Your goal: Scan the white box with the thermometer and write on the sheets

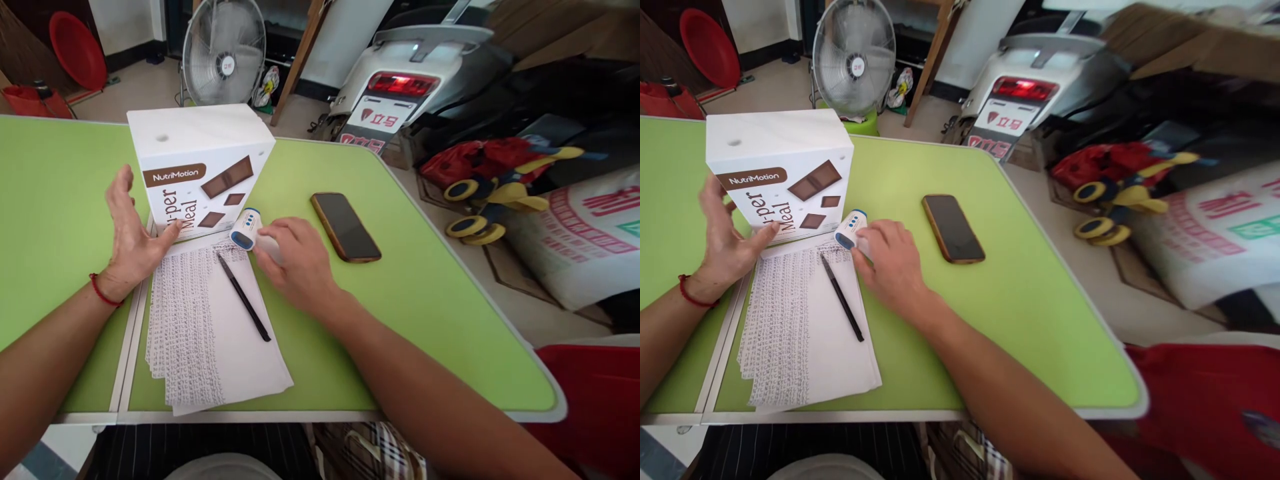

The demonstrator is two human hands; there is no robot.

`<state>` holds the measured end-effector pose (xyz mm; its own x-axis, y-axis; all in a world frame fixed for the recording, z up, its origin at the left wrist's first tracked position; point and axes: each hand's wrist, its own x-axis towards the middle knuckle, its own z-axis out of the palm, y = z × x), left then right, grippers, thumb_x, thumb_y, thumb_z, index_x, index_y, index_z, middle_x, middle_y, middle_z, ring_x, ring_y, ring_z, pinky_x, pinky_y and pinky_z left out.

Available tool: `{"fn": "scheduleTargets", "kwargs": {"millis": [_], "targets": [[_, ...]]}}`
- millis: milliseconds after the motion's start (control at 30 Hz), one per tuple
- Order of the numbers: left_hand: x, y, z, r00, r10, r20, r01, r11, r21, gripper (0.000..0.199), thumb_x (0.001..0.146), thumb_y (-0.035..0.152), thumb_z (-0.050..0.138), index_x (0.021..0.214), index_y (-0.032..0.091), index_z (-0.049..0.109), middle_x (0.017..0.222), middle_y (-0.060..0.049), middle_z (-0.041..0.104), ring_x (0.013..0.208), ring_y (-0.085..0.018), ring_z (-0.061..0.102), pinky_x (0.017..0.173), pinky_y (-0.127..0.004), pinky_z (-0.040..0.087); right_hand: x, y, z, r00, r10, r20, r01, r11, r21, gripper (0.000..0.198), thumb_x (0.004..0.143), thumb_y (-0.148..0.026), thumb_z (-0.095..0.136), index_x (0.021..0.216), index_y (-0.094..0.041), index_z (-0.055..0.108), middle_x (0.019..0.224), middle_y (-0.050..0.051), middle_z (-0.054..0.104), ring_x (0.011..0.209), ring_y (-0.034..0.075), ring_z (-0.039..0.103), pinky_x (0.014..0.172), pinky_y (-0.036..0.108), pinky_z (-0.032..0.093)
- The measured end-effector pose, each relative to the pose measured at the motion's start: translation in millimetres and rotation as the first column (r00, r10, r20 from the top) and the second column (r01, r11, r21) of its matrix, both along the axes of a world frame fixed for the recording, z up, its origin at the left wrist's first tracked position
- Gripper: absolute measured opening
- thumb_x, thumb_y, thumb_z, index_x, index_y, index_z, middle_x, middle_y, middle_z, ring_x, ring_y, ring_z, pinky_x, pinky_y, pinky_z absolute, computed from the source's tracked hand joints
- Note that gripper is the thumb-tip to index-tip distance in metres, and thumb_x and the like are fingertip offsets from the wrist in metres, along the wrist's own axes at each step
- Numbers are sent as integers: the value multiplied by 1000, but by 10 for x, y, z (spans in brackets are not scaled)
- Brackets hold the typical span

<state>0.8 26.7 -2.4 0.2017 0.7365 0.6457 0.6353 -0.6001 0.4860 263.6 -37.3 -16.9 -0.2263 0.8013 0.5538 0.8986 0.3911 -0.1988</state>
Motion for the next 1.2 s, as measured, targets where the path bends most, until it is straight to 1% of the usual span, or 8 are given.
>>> {"fn": "scheduleTargets", "kwargs": {"millis": [133, 267, 400, 567, 700, 867, 1033, 1200], "targets": [[64, -129, 108, 974, 227, 20, -223, 935, 276, 52, 85, 45, 65, 123, 24, 36, 120, -10, 44, 115, -28, 48, 83, -46, 54, -179, -181, -3, 978, 198, -69, -204, 974, -98, 16, 90, -35, 57, 90, -18, 59, 74, 4, 66, 64, 16, 58, 57, 28, 40], [163, -232, 171, 998, -21, -66, 49, 883, 466, 30, 85, 26, 63, 107, 23, 43, 97, -6, 49, 91, -22, 55, 68, -37, 53, -228, -233, -67, 973, 217, -77, -229, 948, -222, 20, 85, -22, 56, 103, -17, 62, 72, 3, 64, 61, 15, 55, 52, 27, 35], [196, -270, 134, 917, -340, -208, 381, 902, 204, 18, 90, 13, 56, 105, 21, 49, 95, -5, 59, 70, -14, 54, 60, -28, 51, -184, -160, -57, 894, 303, -331, -363, 922, -137, 32, 89, -12, 41, 111, -22, 63, 76, 2, 61, 65, 14, 55, 60, 29, 45], [139, -231, 25, 831, -425, -358, 402, 905, -142, 12, 94, 21, 52, 99, 16, 61, 89, -5, 63, 67, -14, 57, 54, -25, 45, -205, -123, -25, 651, 351, -673, -467, 884, 9, 34, 88, -14, 50, 118, -29, 55, 91, 2, 58, 81, 16, 58, 74, 34, 51], [116, -227, 23, 822, -345, -453, 309, 938, -155, 18, 92, 30, 59, 101, 17, 65, 86, -4, 66, 66, -16, 59, 53, -26, 42, -265, -195, -22, 530, 225, -818, -411, 912, -15, 8, 90, -30, 59, 97, -26, 57, 75, -3, 52, 67, 13, 51, 65, 30, 47], [128, -232, 44, 779, -363, -512, 309, 932, -191, 21, 91, 35, 60, 101, 19, 69, 84, -4, 67, 75, -20, 63, 56, -28, 44, -341, -279, 10, 423, 99, -901, -465, 877, -122, 32, 97, -43, 44, 101, -22, 67, 73, 1, 58, 66, 14, 54, 61, 31, 47], [122, -209, 26, 763, -367, -533, 308, 930, -200, 22, 95, 27, 52, 101, 20, 71, 85, -5, 68, 74, -18, 63, 56, -27, 45, -394, -257, -10, 423, 22, -906, -490, 847, -208, 12, 84, -26, 56, 92, -21, 63, 63, -4, 57, 57, 11, 53, 55, 28, 47], [129, -207, 23, 766, -362, -531, 300, 932, -202, 21, 94, 27, 53, 101, 19, 71, 82, -5, 68, 74, -19, 63, 57, -28, 46, -420, -199, -62, 453, -76, -888, -481, 818, -315, 12, 77, -27, 58, 87, -21, 61, 57, -6, 54, 49, 9, 48, 48, 26, 43]]}}
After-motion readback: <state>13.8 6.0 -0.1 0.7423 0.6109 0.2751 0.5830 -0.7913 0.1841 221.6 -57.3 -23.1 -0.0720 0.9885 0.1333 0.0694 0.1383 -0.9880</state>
